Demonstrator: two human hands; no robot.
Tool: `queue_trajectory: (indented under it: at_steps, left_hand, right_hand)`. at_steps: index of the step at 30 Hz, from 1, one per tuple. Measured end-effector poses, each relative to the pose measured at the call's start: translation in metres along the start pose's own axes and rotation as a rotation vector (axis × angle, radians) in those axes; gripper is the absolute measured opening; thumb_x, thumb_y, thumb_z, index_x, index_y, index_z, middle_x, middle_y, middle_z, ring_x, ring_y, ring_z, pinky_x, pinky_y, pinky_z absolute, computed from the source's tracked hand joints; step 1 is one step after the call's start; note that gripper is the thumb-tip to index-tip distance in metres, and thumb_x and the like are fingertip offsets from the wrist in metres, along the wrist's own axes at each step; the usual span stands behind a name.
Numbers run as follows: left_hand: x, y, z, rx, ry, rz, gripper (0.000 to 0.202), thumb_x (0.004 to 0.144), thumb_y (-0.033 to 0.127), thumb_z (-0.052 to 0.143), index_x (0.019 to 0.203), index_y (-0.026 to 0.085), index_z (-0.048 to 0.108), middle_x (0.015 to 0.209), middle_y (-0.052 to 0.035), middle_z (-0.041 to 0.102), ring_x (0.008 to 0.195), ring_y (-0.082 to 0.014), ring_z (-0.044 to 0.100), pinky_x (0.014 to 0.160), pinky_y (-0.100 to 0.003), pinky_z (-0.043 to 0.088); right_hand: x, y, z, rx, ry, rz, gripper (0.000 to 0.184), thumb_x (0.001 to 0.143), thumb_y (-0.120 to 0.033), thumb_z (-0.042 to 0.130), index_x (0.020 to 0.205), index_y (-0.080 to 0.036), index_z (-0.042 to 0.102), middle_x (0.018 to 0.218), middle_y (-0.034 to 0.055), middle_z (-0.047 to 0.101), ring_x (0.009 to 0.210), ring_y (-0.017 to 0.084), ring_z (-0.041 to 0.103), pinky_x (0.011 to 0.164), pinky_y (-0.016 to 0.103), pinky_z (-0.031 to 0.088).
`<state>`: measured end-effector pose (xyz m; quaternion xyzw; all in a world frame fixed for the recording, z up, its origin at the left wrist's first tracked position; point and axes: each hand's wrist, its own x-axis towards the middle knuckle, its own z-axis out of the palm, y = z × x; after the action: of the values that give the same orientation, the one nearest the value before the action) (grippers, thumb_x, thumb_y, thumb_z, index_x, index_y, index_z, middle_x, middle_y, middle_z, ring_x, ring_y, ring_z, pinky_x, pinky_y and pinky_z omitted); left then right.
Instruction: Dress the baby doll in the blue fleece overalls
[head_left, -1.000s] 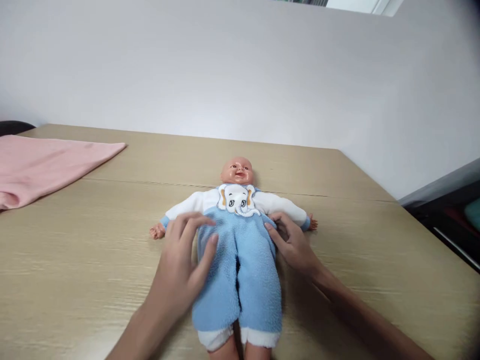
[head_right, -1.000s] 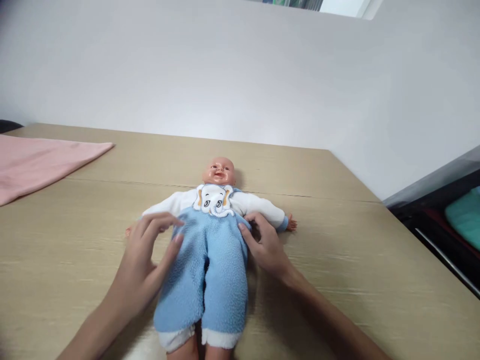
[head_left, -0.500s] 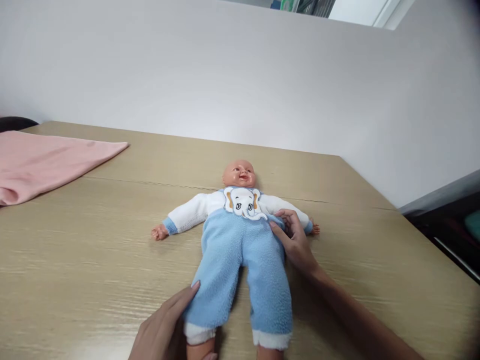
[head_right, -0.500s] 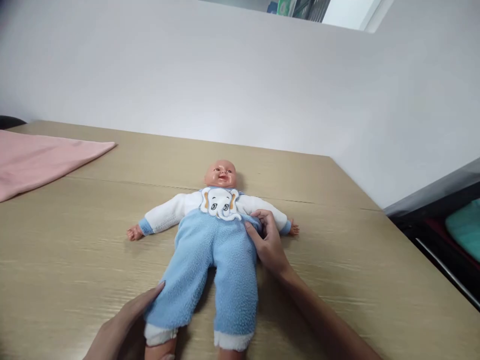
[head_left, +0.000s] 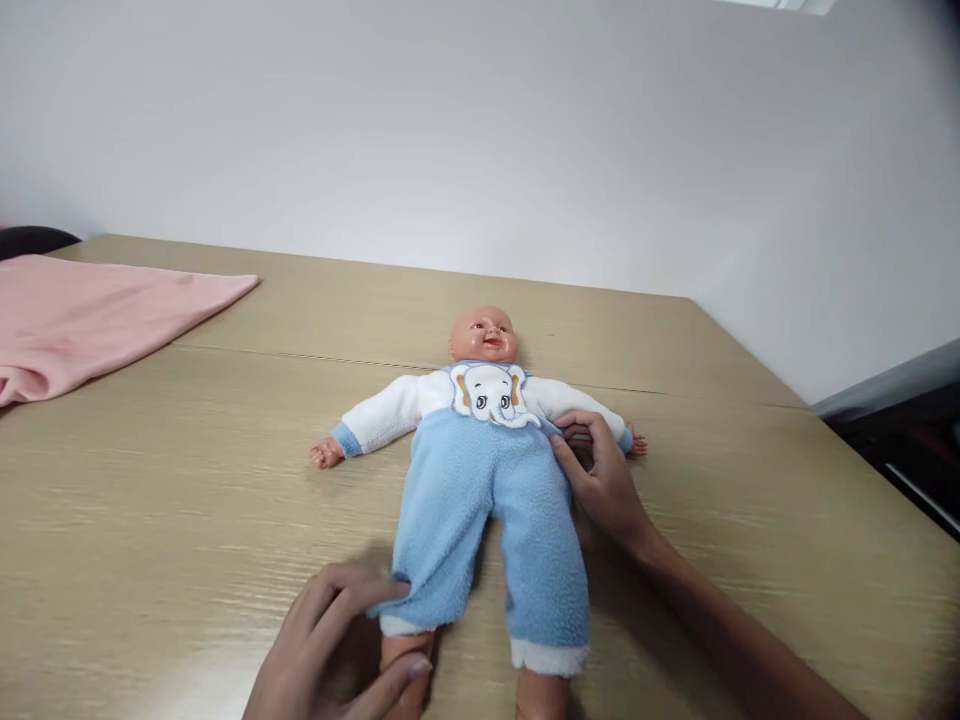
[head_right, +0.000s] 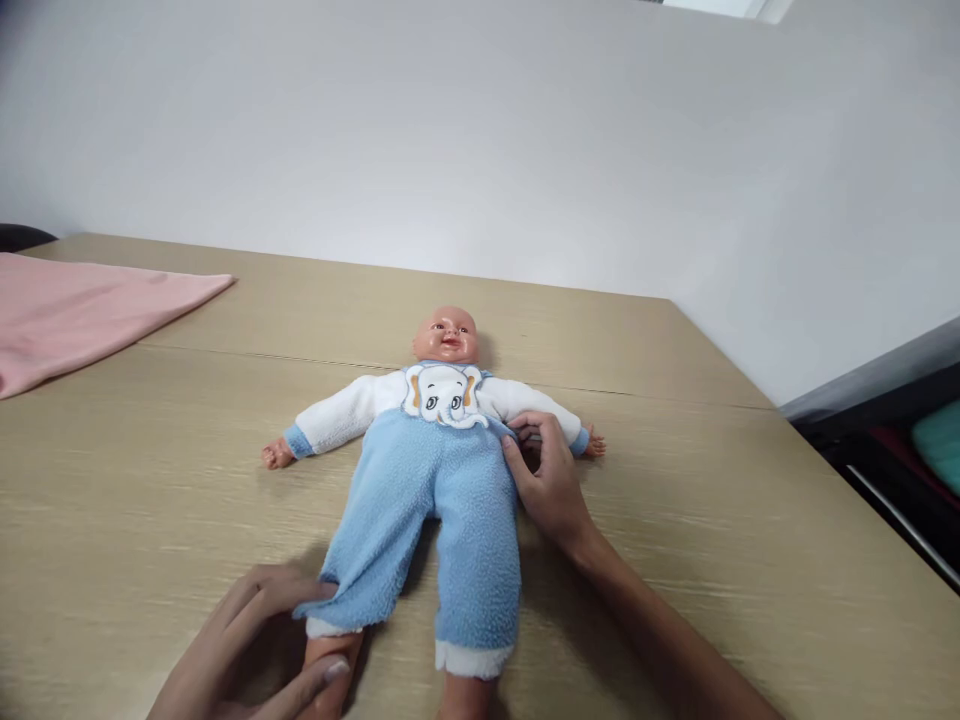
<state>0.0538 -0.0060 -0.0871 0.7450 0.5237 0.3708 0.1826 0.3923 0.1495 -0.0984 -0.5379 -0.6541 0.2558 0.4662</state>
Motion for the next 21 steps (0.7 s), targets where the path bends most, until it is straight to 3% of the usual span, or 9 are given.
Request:
queue_trajectory:
  at_steps: [6,10,13,17,21]
  left_hand:
    - [0.005,-0.003,0.008,0.062,0.019,0.002,0.042,0.091,0.043,0.085,0.128,0.034,0.066,0.120,-0.0035,0.071,0.110,-0.0255,0.072,0.090,-0.036,0.065]
    - [0.008,-0.005,0.011,0.147,0.064,0.003,0.035,0.093,0.040,0.082,0.124,0.033,0.067,0.132,-0.0075,0.061,0.123,-0.0303,0.062,0.097,-0.043,0.058]
    - [0.019,-0.004,0.003,0.114,0.046,0.039,0.021,0.100,0.035,0.075,0.119,0.033,0.069,0.134,-0.0064,0.058,0.124,-0.0277,0.059,0.100,-0.041,0.054]
    - [0.038,-0.002,-0.015,0.006,-0.058,0.083,0.008,0.105,0.029,0.067,0.112,0.032,0.070,0.129,-0.0037,0.061,0.121,-0.0224,0.061,0.101,-0.033,0.051]
    - [0.065,0.007,-0.029,-0.112,-0.084,0.061,0.024,0.112,0.024,0.051,0.096,0.028,0.068,0.115,-0.0020,0.065,0.112,-0.0188,0.063,0.096,-0.030,0.049]
  right_hand:
    - [0.013,-0.008,-0.031,-0.326,0.120,-0.187,0.021,0.103,-0.039,0.064,0.119,-0.025,0.060,0.122,0.0116,0.066,0.103,0.028,0.065,0.085,0.044,0.059]
    - [0.031,0.004,-0.066,-0.632,0.051,-0.306,0.028,0.102,-0.042,0.063,0.121,-0.022,0.064,0.123,0.0143,0.071,0.118,0.036,0.063,0.105,0.057,0.051]
    - [0.038,0.016,-0.083,-0.656,-0.063,-0.193,0.037,0.101,-0.050,0.063,0.123,-0.021,0.068,0.122,0.0140,0.075,0.118,0.038,0.066,0.108,0.057,0.051]
    - [0.035,0.022,-0.089,-0.649,-0.168,-0.044,0.048,0.101,-0.057,0.059,0.129,-0.019,0.068,0.123,0.0162,0.076,0.114,0.037,0.070,0.105,0.054,0.054]
    - [0.026,0.027,-0.094,-0.704,-0.279,-0.061,0.055,0.093,-0.055,0.070,0.136,-0.021,0.067,0.129,0.0167,0.075,0.118,0.039,0.069,0.104,0.053,0.054]
